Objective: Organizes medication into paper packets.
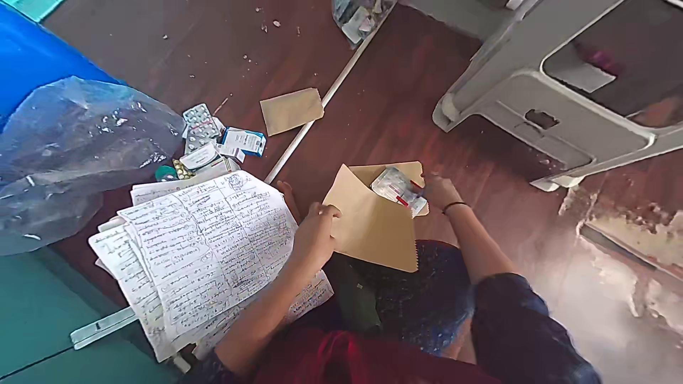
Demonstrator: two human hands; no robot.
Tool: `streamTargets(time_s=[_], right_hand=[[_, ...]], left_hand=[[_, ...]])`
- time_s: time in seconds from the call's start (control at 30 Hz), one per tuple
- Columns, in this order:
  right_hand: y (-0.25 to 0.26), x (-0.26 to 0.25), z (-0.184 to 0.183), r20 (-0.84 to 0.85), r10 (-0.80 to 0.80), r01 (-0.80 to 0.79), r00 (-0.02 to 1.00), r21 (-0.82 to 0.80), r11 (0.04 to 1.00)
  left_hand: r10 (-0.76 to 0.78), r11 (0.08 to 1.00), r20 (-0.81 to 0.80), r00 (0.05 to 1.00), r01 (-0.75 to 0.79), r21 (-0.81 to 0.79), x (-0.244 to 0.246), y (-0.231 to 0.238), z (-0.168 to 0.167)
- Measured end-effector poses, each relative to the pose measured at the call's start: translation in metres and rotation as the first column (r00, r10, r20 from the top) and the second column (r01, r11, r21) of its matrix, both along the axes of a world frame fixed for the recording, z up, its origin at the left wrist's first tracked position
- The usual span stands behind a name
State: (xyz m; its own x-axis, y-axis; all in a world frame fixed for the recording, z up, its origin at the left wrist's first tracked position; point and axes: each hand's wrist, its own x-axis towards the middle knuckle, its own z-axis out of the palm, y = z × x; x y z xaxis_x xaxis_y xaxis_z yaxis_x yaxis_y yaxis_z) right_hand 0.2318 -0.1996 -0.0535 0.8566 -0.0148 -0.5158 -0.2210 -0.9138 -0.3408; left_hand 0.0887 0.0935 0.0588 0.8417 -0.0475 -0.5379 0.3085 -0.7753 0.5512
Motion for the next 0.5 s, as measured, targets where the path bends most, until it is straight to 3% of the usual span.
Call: streamTargets(time_s=[0.13, 0.3, 0.37, 0.5], right_hand=[[0.017, 0.014, -0.040, -0.013, 0.020, -0.021, 1.000, -0.072, 0.997], [0.006, 0.016, -0.049, 0.008, -0.007, 0.007, 1.000, -0.007, 1.000], [0.001, 0.019, -0.042, 0.024, -0.031, 0.030, 0.999, 0.048, 0.998], [0.003, 0.009, -0.014, 0.030, -0.004, 0.001, 1.000, 0.099, 0.995]], left_hand=[[-0.104, 0.985, 0.044, 0.994, 0.097, 0.146, 0.045, -0.002, -0.001], [-0.247, 0.841, 0.001, 0.969, 0.214, 0.498, 0.096, -0.007, -0.019], [-0.307, 0.844, 0.013, 0.952, 0.266, 0.466, 0.090, -0.017, -0.035], [-0.473, 0.807, -0.253, 0.844, 0.530, 0.261, 0.045, -0.058, -0.075]])
